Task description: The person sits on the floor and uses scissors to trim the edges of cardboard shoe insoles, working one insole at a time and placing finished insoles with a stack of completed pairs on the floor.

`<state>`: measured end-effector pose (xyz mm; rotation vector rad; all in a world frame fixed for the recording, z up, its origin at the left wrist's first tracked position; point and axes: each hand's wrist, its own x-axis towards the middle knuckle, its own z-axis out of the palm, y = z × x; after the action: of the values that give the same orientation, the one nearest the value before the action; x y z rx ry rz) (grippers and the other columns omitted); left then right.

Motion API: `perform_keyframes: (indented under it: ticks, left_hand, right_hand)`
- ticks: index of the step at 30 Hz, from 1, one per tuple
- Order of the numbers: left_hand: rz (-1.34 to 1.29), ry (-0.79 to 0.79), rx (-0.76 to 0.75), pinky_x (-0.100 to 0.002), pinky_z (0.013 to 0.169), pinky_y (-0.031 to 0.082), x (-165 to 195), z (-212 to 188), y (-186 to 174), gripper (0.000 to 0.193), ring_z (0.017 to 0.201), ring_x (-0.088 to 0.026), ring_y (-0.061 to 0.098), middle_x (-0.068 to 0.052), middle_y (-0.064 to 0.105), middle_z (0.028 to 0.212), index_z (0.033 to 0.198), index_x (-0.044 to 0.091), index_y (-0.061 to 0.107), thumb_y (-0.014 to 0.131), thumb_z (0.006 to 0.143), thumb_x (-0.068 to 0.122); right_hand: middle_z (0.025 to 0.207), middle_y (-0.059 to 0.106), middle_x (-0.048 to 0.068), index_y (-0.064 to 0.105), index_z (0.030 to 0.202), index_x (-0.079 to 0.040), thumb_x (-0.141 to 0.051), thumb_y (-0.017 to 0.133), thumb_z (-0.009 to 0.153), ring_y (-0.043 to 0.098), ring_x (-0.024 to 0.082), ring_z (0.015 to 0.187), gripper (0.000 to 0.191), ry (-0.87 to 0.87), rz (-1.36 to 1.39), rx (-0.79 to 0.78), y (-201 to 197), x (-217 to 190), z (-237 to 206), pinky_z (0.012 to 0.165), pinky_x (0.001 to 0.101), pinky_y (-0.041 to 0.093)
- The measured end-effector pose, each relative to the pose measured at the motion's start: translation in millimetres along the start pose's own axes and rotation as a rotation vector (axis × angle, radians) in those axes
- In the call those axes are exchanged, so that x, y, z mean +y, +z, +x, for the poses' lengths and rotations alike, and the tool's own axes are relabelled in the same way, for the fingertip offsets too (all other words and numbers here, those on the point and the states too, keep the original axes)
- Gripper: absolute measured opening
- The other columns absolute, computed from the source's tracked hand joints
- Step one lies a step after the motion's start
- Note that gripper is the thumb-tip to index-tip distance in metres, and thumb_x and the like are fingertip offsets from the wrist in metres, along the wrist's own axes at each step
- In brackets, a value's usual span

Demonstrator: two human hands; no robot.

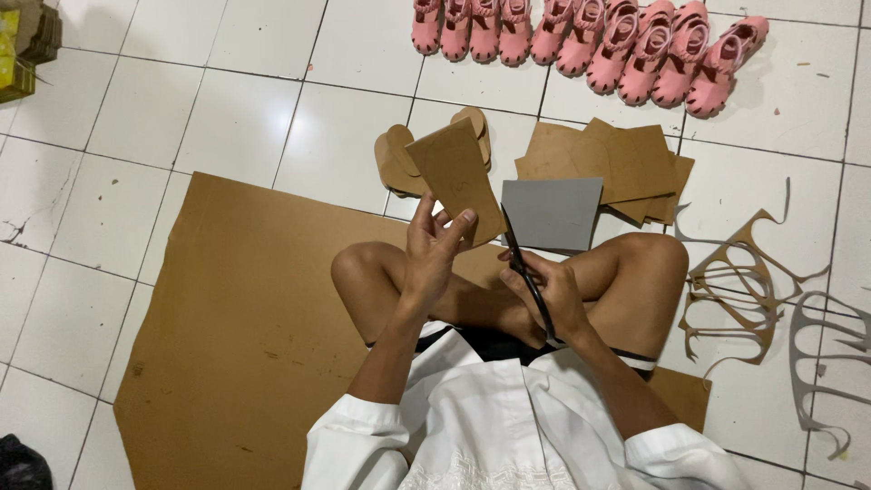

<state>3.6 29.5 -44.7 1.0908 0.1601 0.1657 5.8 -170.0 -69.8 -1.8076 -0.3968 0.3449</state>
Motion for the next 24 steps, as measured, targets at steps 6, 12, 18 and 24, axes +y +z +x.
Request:
perform_keyframes:
  ticks: [6, 12, 18, 24]
  left_hand:
    - [0.016, -0.008, 0.002, -0.034, 0.084, 0.064, 4.8, -0.9, 1.7, 0.053, 0.105, -0.019, 0.071, -0.017, 0.069, 0.120, 0.148, 0.002, 0.041, 0.064, 0.100, 0.006]
    - [-0.015, -0.006, -0.001, -0.034, 0.086, 0.064, 1.7, -0.4, -0.1, 0.053, 0.107, -0.019, 0.070, -0.017, 0.069, 0.120, 0.148, 0.001, 0.041, 0.064, 0.101, 0.005]
    - [-0.061, -0.019, 0.025, -0.036, 0.089, 0.063, -9.5, 2.0, -3.6, 0.054, 0.108, -0.020, 0.070, -0.017, 0.069, 0.120, 0.148, 0.000, 0.041, 0.064, 0.100, 0.004]
    - [-0.072, -0.043, 0.039, -0.035, 0.088, 0.063, -21.5, 3.8, -9.9, 0.052, 0.106, -0.018, 0.069, -0.016, 0.069, 0.118, 0.146, 0.000, 0.043, 0.065, 0.099, 0.005]
  right_hand:
    - [0.060, 0.056, 0.000, 0.074, 0.117, -0.003, -0.034, 0.070, 0.094, 0.043, 0.007, 0.052, 0.039, 0.014, -0.044, -0.008, -1.0, -2.9, 0.4, 0.050, 0.0260, 0.035]
    - [0.064, 0.059, -0.003, 0.073, 0.115, -0.003, -0.036, 0.070, 0.095, 0.046, 0.005, 0.054, 0.039, -0.017, 0.001, -0.015, 0.1, 0.1, 0.4, 0.051, 0.0249, 0.038]
    - [0.056, 0.048, -0.002, 0.074, 0.116, -0.005, -0.034, 0.069, 0.095, 0.044, 0.006, 0.052, 0.036, 0.084, 0.023, -0.027, 1.5, 1.8, -0.7, 0.049, 0.0252, 0.035]
    - [0.061, 0.057, -0.004, 0.072, 0.113, -0.003, -0.033, 0.066, 0.097, 0.052, 0.005, 0.054, 0.035, 0.089, 0.082, -0.040, 4.1, 5.0, -1.0, 0.050, 0.0242, 0.044]
